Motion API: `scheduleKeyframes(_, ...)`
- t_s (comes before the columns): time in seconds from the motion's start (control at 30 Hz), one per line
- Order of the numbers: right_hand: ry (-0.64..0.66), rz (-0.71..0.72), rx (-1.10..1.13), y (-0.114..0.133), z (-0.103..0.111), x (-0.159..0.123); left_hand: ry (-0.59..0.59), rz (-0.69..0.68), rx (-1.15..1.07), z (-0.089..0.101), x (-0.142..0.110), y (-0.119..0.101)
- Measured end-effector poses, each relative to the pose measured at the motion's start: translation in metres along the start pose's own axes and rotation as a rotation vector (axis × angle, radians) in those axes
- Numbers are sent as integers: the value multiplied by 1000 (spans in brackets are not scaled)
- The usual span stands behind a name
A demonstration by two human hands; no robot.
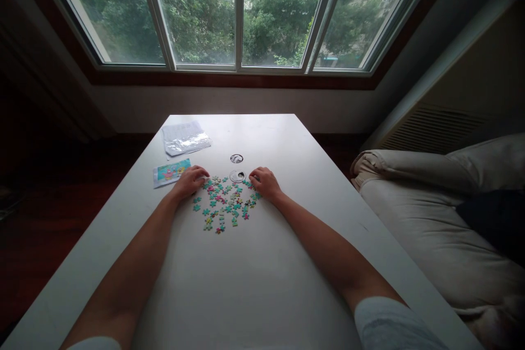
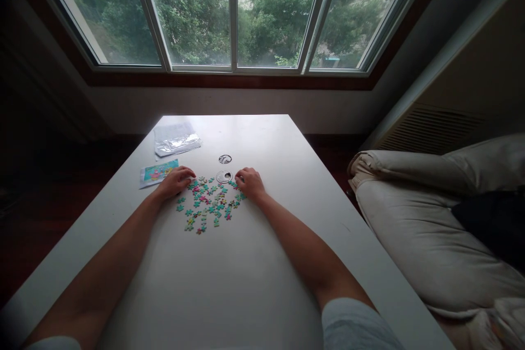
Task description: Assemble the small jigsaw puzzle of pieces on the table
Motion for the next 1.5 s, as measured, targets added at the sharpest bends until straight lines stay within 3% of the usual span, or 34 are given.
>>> scheduleKeyframes(0.4,-3,3,-2,-1,0,0,77,-69,-4,1,-1,-19)
scheduleKeyframes(0.83,-1,4,-2,0,1,0,-53,-41,23,-12,1,-27)
scheduleKeyframes(1.03,4,-4,0,0,1,0,-49,-42,45,-17,0,-38)
scheduleKeyframes(1.5,-1,2,6,1,2,0,-91,-37,43,-18,0,-34)
Point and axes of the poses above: each hand's wrist, its own x-axis towards the middle knuckle, its own z-axis out of the back of the hand, y = z × x, the point moved 3 cm from there along x, towards the middle knuckle, and after that the axes turned 2 degrees about y, right-handed, at the moved point
